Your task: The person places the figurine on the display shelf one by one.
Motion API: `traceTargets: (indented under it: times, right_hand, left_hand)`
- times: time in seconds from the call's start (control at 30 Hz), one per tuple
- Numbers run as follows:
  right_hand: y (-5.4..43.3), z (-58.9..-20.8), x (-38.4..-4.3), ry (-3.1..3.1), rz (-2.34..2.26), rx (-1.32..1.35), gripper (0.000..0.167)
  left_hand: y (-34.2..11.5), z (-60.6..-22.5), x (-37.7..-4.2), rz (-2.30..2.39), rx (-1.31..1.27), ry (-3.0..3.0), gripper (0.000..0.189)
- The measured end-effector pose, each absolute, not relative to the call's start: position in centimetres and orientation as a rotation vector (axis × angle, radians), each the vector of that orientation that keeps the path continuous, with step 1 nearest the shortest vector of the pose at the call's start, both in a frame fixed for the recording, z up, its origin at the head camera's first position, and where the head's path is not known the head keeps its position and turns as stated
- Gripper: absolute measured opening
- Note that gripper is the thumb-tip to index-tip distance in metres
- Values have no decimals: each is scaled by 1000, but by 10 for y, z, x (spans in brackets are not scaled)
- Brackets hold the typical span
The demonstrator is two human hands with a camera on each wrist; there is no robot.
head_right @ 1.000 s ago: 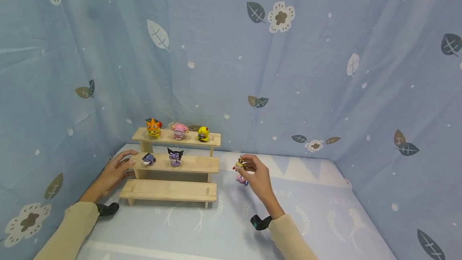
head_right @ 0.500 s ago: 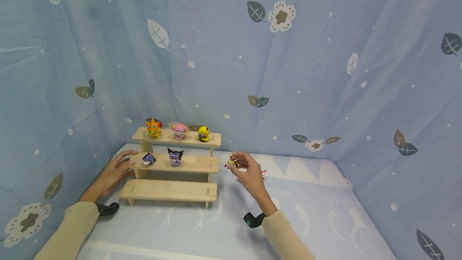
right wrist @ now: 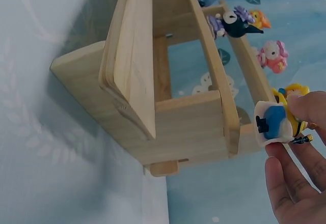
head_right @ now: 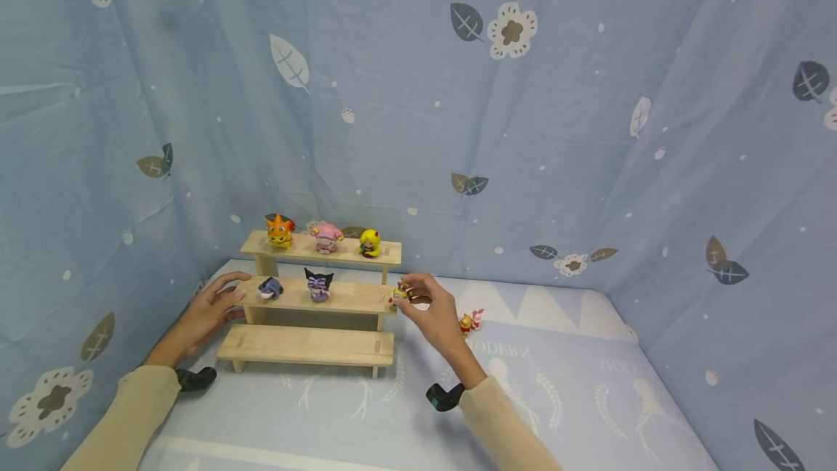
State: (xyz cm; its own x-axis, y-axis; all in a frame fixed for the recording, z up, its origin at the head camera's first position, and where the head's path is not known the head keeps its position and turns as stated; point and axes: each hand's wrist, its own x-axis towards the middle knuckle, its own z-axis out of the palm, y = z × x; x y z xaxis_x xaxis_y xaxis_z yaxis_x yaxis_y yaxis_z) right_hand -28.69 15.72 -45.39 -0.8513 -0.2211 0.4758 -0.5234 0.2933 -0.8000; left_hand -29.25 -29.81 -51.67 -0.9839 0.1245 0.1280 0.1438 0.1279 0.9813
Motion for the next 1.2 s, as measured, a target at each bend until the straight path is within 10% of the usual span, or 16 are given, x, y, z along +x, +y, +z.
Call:
traceTargets:
  times: [1.2]
  right_hand:
    - [112,-454,-297,-2266,1587,847,39]
  left_hand:
    - [-298,-516,-293,-2042,-253,-2355,58]
